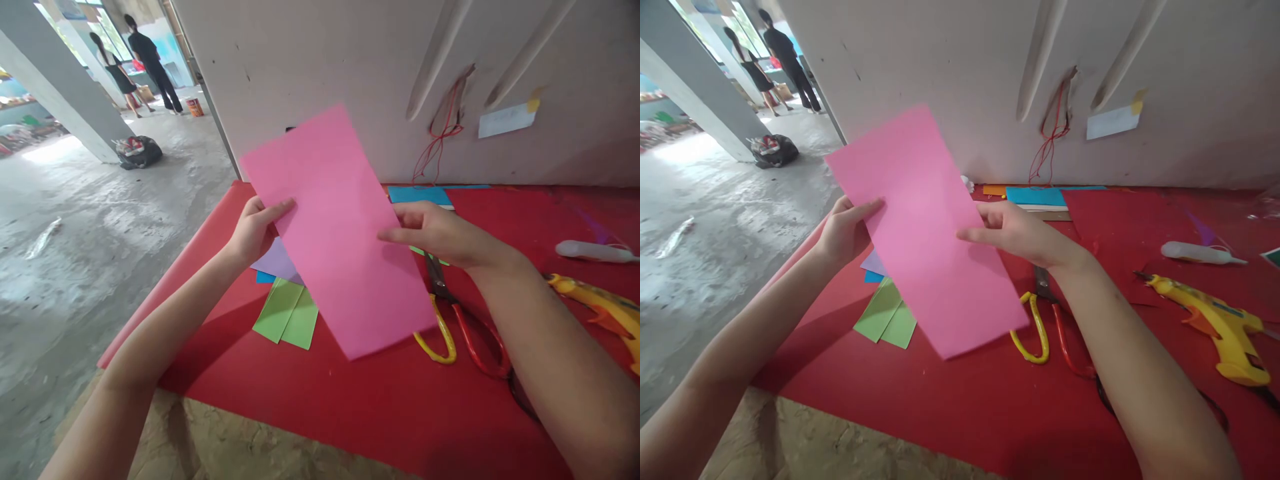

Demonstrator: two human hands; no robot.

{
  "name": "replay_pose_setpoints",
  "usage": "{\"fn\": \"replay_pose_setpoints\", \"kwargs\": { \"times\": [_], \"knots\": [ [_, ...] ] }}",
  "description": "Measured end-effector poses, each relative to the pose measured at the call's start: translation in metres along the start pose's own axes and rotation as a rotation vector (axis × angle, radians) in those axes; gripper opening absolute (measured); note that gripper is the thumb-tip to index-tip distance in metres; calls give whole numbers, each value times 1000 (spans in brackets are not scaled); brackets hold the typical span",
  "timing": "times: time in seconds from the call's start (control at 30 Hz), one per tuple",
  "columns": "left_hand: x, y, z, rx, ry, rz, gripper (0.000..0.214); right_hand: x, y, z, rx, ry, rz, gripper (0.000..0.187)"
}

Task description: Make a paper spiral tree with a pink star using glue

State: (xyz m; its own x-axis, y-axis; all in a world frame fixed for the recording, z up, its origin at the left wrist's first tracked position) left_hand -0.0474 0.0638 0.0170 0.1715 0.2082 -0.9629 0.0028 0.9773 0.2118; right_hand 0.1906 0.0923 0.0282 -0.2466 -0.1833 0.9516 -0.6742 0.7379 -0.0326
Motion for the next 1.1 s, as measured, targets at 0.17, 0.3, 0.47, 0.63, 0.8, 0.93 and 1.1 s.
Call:
{"fn": "replay_pose_setpoints", "kwargs": {
  "times": [0.17,0.3,0.47,0.63,0.8,0.93,1.1],
  "knots": [
    [-1,-7,-16,-141,-35,49,16,12,-15,-6,-19,3,182,36],
    [-4,-13,-41,-58,-13,-24,36,13,-21,-14,54,-129,322,37],
    [-2,-10,-64,254,342,-245,49,3,-16,-19,259,-347,320,32],
    [1,-14,-63,359,480,-336,30,-2,-15,-12,396,-356,347,34],
    [5,-13,-65,348,493,-303,32,-5,-17,-19,372,-357,409,43],
    [8,-11,-68,360,483,-281,31,-8,-15,-26,340,-469,368,43],
    [10,-11,-65,377,477,-269,31,-14,-14,-32,338,-537,338,45]
  ]
}}
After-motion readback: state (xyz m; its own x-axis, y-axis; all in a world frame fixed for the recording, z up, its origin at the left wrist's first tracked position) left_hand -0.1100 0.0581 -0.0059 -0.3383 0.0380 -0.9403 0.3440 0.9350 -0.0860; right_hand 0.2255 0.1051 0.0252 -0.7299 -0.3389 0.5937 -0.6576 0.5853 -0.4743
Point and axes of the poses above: each hand's wrist, its own y-axis towards the middle knuckle, its own z-axis out of the palm, x = y × z, the point moved 3 cm from there along y, towards the middle knuckle, and after that the axes turned 4 degrees about x, right-handed, at the moved point
